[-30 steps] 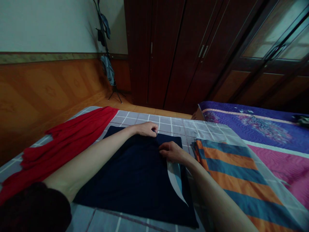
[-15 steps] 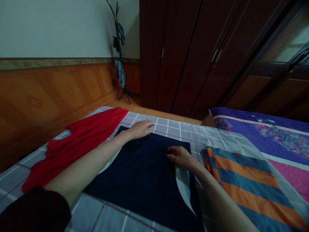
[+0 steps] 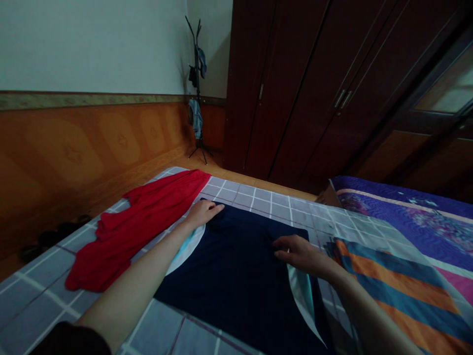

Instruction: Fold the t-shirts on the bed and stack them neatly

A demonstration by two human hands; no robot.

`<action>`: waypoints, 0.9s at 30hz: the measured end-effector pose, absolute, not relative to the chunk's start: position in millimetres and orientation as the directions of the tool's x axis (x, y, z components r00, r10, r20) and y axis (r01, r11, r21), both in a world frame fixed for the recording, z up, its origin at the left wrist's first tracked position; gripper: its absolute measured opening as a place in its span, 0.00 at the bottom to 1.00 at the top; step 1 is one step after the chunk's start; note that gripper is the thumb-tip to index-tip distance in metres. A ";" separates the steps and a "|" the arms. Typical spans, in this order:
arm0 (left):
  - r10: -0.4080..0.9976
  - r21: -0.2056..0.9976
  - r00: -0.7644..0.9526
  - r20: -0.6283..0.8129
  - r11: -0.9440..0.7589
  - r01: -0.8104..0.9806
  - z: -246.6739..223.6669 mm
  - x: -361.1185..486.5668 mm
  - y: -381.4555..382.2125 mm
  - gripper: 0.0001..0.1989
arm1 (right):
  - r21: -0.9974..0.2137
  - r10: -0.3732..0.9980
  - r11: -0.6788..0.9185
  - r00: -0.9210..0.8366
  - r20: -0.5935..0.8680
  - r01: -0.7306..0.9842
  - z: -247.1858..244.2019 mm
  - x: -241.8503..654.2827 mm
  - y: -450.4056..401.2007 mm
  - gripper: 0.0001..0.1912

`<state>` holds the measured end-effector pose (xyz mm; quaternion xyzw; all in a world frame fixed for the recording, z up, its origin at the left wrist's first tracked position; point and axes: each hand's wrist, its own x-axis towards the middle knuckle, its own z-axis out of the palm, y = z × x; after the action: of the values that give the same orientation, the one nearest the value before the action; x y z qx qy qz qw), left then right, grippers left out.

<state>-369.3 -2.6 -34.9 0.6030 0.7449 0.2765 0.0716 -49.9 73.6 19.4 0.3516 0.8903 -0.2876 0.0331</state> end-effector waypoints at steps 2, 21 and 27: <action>0.947 0.508 -0.241 0.212 0.103 0.855 -32.7 -366.1 -2.0 0.29 | -0.389 0.587 0.662 -0.766 -0.263 0.641 39.1 -63.8 68.6 0.16; 0.980 0.899 -0.094 0.174 -0.119 0.422 -31.1 -348.3 3.4 0.08 | -0.190 0.566 0.824 -0.789 0.240 0.534 -26.0 -159.2 -7.9 0.07; 0.986 0.952 -0.031 0.165 -0.150 0.268 -33.6 -348.9 3.2 0.22 | -0.225 0.545 0.837 -0.797 0.261 0.499 -29.5 -159.9 -2.8 0.07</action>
<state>-348.9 3.2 -33.6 0.5870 0.5338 0.4802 0.3740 -159.9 -2.8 -29.5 0.2762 0.9450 -0.0725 -0.1594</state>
